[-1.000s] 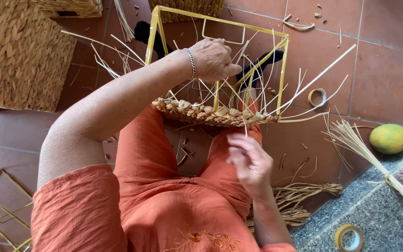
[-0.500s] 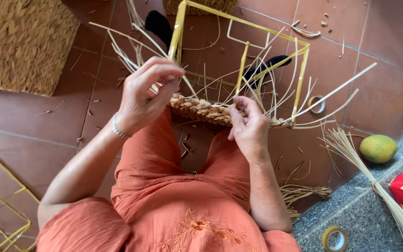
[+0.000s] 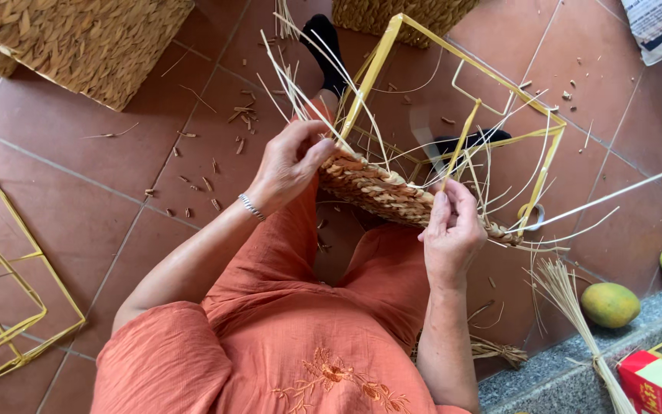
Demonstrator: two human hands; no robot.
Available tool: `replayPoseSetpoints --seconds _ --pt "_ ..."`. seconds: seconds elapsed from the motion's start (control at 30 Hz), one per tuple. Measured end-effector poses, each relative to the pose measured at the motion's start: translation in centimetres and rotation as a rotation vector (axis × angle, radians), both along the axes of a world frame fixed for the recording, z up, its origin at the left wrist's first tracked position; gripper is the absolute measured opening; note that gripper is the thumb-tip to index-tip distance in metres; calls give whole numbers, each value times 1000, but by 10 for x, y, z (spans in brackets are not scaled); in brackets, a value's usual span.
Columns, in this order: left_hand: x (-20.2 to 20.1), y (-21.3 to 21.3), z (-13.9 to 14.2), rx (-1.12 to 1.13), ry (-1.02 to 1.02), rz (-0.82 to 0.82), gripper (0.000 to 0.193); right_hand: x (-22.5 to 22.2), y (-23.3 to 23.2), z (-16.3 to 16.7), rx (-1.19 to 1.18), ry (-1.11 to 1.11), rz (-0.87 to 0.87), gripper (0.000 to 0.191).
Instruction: The person sits on the floor weaving dried water hyacinth strands around a pre-woven basket body attached to a bamboo frame, tucking and tightening strands by hand. They use scissors to trim excess strands and rotate the basket to work around its rim.
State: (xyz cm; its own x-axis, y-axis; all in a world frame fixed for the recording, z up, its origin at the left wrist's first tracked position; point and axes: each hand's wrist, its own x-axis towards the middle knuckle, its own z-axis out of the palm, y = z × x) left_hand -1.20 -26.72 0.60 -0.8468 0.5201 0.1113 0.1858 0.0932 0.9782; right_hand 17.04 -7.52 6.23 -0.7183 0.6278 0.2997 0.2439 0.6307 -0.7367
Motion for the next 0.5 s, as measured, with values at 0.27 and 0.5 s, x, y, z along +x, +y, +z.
replayPoseSetpoints --seconds 0.27,0.5 --pt "-15 23 13 21 301 -74 10 -5 -40 20 481 109 175 22" --pt "-29 50 14 -72 440 -132 11 -49 -45 12 521 22 377 32"
